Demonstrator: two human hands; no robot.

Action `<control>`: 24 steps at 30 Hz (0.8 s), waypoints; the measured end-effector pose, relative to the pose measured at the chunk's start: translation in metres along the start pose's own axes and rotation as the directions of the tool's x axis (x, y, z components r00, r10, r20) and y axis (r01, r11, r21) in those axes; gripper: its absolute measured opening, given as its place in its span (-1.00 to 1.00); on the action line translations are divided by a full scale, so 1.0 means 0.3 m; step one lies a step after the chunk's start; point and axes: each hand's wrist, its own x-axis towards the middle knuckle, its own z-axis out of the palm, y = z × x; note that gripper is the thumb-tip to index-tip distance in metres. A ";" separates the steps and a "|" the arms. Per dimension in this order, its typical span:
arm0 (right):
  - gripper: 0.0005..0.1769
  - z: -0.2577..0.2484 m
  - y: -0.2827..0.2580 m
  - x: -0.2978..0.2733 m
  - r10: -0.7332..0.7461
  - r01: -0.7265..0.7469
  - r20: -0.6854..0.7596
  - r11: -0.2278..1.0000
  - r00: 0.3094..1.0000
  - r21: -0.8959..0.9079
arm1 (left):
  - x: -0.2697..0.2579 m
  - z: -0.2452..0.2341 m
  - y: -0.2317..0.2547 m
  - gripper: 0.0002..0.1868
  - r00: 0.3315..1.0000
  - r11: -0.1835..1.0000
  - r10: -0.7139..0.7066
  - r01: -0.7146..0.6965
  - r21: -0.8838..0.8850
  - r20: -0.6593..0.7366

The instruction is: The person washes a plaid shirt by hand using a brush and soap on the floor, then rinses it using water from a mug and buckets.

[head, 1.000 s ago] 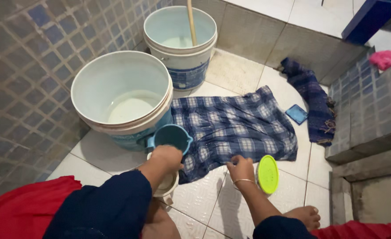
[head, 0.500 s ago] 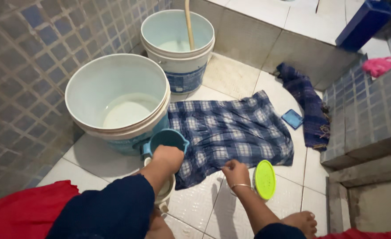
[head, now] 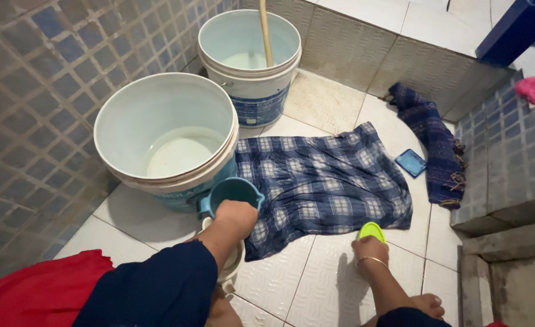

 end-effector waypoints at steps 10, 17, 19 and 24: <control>-0.52 -0.009 -0.103 -0.093 0.033 -0.031 0.007 0.986 0.999 -0.161 | 0.087 0.046 0.047 -0.78 0.993 0.994 -0.091 0.086 -0.072 -0.068; -0.53 -0.009 -0.130 -0.071 0.081 -0.079 0.009 0.989 0.997 -0.124 | 0.130 -0.013 0.103 -0.79 0.985 0.996 -0.040 0.025 -0.087 -0.171; -0.53 -0.006 -0.146 -0.042 0.053 -0.053 0.003 0.994 0.999 -0.093 | 0.135 -0.039 0.122 -0.83 0.963 0.998 0.032 -0.046 -0.043 -0.268; -0.53 0.005 -0.227 0.072 -0.083 0.087 -0.045 0.991 0.996 0.104 | 0.134 -0.114 0.147 -0.85 0.898 0.976 0.210 -0.217 0.024 -0.386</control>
